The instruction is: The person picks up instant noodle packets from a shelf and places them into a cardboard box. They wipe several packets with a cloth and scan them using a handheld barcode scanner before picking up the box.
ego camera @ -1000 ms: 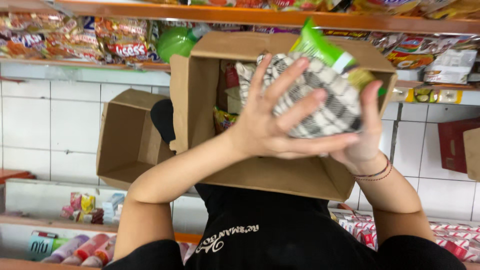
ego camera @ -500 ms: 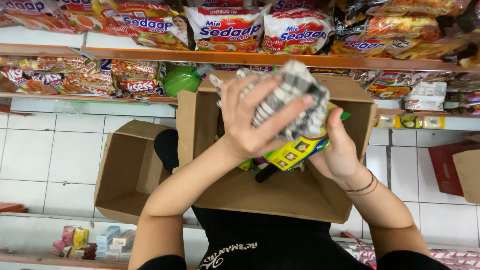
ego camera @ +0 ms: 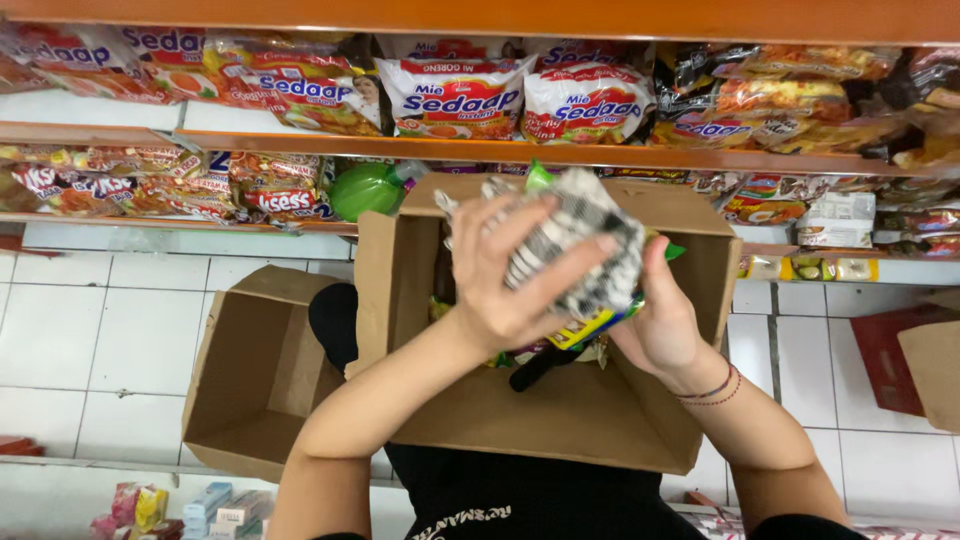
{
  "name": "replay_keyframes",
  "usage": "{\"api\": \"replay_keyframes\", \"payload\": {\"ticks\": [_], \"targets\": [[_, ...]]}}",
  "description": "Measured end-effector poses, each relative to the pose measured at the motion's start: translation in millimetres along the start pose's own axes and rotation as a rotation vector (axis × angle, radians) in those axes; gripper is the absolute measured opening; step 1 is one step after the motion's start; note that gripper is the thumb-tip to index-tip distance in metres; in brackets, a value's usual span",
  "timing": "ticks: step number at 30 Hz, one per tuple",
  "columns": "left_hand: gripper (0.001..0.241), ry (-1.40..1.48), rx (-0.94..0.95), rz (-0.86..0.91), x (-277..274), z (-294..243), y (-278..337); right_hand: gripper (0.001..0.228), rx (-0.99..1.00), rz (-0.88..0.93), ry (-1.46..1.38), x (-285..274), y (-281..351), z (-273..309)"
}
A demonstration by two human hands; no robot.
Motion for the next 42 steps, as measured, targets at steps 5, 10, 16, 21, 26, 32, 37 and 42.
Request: {"api": "replay_keyframes", "payload": {"ticks": [5, 10, 16, 21, 26, 32, 37, 42], "targets": [[0.045, -0.075, 0.315, 0.147, 18, -39, 31, 0.077, -0.224, -0.127, 0.015, -10, 1, 47], [0.043, 0.240, -0.254, 0.140, 11, 26, 62, 0.074, -0.451, -0.177, -0.057, -21, 16, 88], [0.075, 1.570, -1.345, -0.484, 48, 82, 122, 0.077, -0.497, -0.140, -0.096, -23, 28, 90], [0.085, 1.922, -1.127, -0.456, 57, 37, 111, 0.080, -0.273, -0.178, -0.241, -34, 18, 44], [0.084, 1.338, -1.171, 0.067, 69, 15, 126, 0.074, -0.187, -0.112, -0.274, -31, 19, 13], [0.090, 0.522, -0.414, -0.279, -8, 6, 70, 0.086, -0.201, -0.156, 0.005, -31, 13, 26], [0.064, 0.184, -0.021, -0.078, -28, -9, 49, 0.084, -0.179, 0.185, -0.271, 12, 17, 54], [0.037, -0.088, 0.442, 0.268, -5, -44, 62, 0.075, -0.147, -0.046, -0.124, 1, 13, 54]]}}
Point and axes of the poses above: each hand's wrist, its own y-axis away from the middle knuckle, its own x-axis out of the palm, z = x × y, the point moved 9 cm from there along -y, towards the middle knuckle, and after that the axes turned 7 degrees about y, right-handed, at the moved point
